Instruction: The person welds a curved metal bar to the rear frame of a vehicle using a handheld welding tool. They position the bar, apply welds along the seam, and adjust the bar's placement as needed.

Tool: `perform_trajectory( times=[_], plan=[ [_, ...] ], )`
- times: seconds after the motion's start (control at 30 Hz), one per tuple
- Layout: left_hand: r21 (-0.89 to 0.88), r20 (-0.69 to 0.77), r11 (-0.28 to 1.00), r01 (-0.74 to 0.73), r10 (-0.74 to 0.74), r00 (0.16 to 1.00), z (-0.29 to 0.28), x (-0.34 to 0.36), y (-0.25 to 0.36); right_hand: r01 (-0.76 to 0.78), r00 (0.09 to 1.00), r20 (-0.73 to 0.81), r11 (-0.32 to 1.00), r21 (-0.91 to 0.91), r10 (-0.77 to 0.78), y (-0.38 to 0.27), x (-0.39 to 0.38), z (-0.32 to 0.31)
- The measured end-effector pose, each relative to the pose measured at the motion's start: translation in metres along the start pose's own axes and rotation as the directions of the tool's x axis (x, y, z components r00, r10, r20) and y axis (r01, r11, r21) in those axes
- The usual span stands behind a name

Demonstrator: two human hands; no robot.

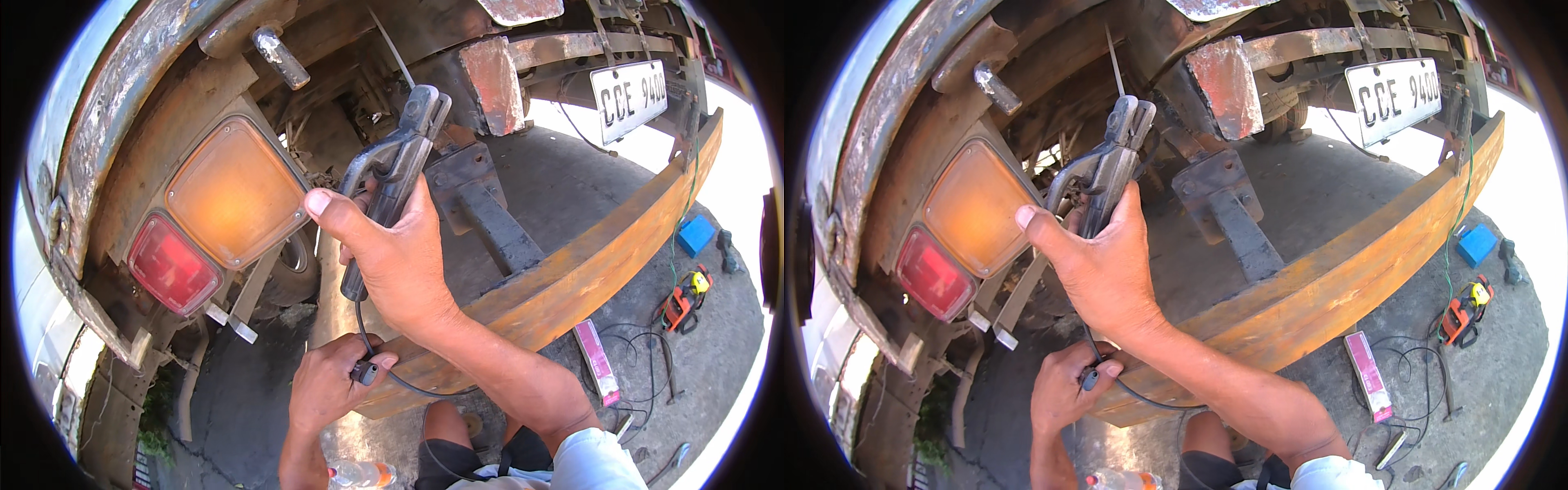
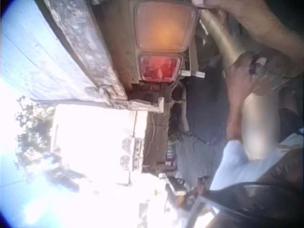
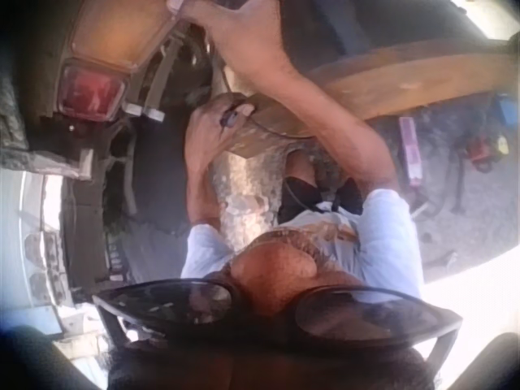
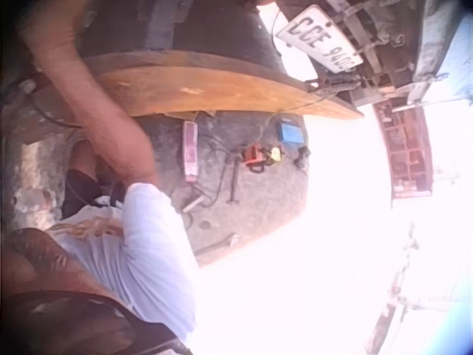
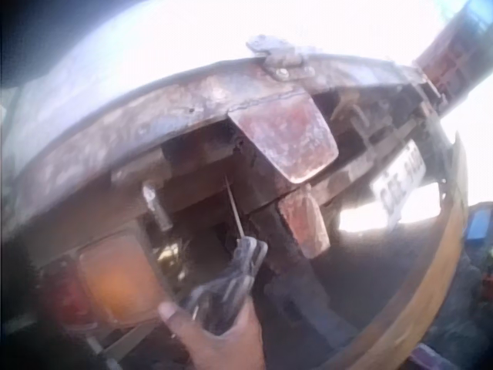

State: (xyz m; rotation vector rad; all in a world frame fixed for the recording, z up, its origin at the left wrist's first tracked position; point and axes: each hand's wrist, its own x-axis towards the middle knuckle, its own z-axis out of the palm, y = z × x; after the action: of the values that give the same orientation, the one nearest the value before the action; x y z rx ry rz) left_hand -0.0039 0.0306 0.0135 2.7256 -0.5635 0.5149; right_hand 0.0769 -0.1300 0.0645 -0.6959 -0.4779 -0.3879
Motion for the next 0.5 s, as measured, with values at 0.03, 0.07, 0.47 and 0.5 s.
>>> perform_trajectory(
  times=[0.03,0.07,0.47,0.5],
  plan=[
    [0.001,-0.001,1.000,-0.006,0.006,1.000,-0.0001,0.0001,-0.0001,0.007,1.000,-0.005,1.000,0.011,-0.007,0.0008,0.0005,0.0009],
    [0.007,0.000,1.000,-0.002,0.002,1.000,-0.0001,0.0003,-0.0003,0.014,1.000,-0.008,1.000,0.021,-0.014,0.0016,0.0008,0.0015],
    [-0.016,-0.003,0.997,-0.072,0.072,0.997,-0.0014,0.0008,-0.0042,0.041,0.999,0.013,0.999,0.034,-0.041,0.0046,0.0031,0.0062],
    [-0.050,-0.014,0.995,-0.081,0.081,0.997,-0.0016,0.0002,-0.0048,0.036,0.999,0.014,0.999,0.018,-0.036,0.0036,0.0032,0.0054]
  ],
)
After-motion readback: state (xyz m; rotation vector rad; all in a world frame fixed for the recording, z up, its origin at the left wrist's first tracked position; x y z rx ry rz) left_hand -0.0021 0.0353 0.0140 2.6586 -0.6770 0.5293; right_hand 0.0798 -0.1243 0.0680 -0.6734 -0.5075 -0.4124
